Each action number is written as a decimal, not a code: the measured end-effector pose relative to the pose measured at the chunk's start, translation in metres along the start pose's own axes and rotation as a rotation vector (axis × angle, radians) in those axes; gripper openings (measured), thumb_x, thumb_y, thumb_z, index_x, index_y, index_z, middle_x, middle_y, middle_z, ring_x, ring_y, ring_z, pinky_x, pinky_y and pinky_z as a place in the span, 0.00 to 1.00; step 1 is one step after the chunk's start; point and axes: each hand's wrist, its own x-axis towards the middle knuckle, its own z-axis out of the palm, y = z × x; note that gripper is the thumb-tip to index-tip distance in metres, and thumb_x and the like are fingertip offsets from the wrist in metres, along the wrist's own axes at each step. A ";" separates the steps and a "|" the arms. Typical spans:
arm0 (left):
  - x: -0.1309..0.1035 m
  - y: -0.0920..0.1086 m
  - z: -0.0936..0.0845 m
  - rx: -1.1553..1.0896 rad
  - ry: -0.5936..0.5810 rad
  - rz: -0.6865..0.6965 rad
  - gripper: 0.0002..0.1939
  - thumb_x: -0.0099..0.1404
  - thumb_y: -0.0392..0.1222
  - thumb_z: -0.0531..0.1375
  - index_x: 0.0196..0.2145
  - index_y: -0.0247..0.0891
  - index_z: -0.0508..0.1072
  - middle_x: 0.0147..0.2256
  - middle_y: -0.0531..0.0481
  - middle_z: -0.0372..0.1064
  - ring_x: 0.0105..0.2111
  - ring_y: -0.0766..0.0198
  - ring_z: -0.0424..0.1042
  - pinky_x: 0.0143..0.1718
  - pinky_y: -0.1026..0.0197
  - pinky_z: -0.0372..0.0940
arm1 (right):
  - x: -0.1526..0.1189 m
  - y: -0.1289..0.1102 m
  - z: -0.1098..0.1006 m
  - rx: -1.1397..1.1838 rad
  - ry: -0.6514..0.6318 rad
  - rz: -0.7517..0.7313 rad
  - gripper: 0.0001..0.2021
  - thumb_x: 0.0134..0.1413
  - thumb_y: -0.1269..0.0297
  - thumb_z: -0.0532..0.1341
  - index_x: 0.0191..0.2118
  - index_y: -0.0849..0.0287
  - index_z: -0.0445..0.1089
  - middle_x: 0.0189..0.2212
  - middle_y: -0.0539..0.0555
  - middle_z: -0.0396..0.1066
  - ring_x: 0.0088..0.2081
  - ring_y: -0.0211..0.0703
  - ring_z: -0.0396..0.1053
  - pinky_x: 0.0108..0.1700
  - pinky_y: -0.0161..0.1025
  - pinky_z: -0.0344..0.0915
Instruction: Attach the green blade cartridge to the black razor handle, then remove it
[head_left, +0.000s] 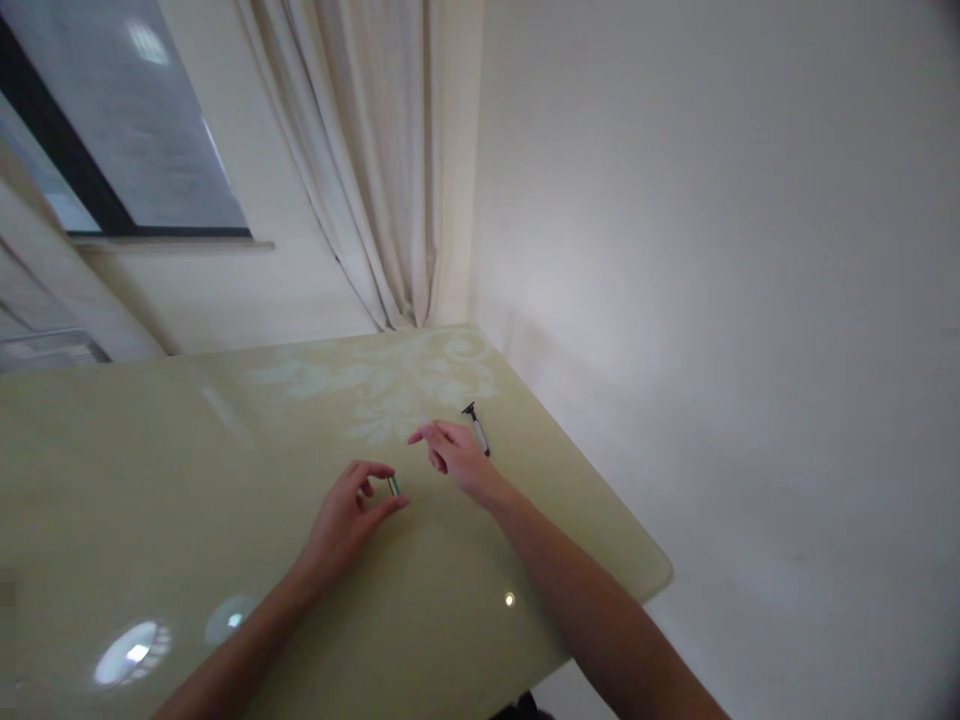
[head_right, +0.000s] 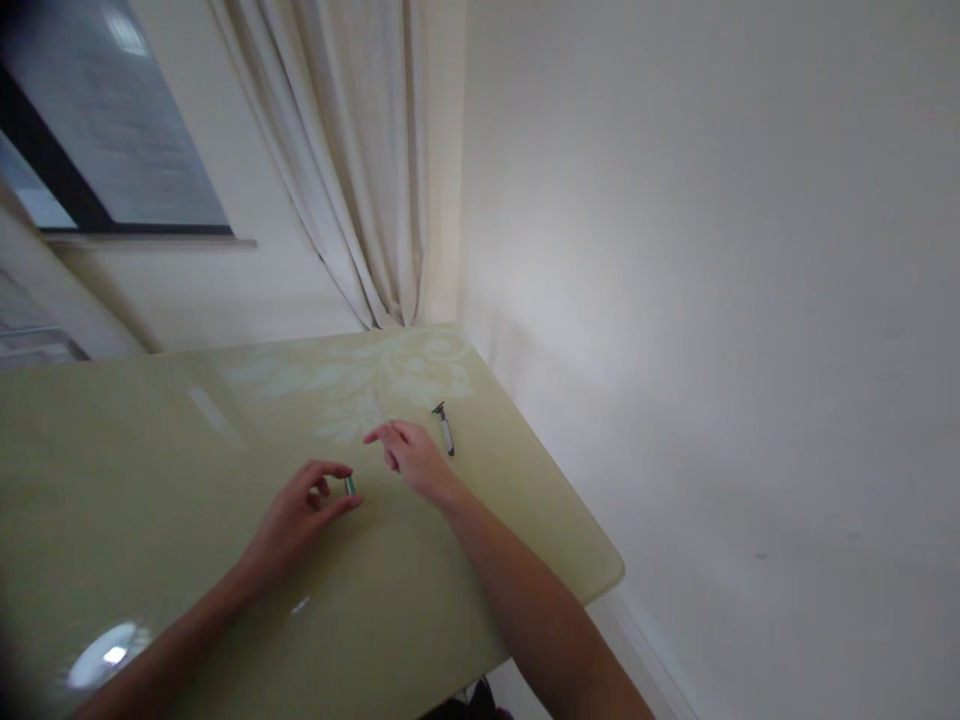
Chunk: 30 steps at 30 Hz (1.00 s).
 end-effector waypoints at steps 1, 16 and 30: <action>-0.009 0.000 -0.007 0.017 0.052 0.007 0.21 0.60 0.59 0.68 0.43 0.41 0.77 0.38 0.49 0.72 0.31 0.60 0.68 0.32 0.59 0.67 | -0.004 0.000 0.009 -0.023 -0.023 0.009 0.24 0.64 0.41 0.59 0.41 0.61 0.78 0.18 0.43 0.55 0.22 0.34 0.52 0.26 0.35 0.49; -0.032 0.032 -0.011 0.062 0.299 0.136 0.23 0.62 0.62 0.68 0.43 0.42 0.75 0.36 0.49 0.71 0.31 0.60 0.66 0.33 0.57 0.67 | -0.032 -0.006 0.043 0.027 -0.065 0.234 0.20 0.50 0.45 0.71 0.30 0.60 0.76 0.18 0.45 0.58 0.23 0.34 0.52 0.25 0.35 0.46; -0.031 0.041 -0.017 0.013 0.216 0.155 0.13 0.68 0.54 0.64 0.39 0.42 0.77 0.34 0.50 0.73 0.29 0.62 0.66 0.32 0.60 0.66 | -0.029 -0.007 0.033 -0.066 -0.035 0.218 0.12 0.48 0.55 0.67 0.26 0.59 0.71 0.17 0.44 0.56 0.22 0.34 0.51 0.26 0.35 0.45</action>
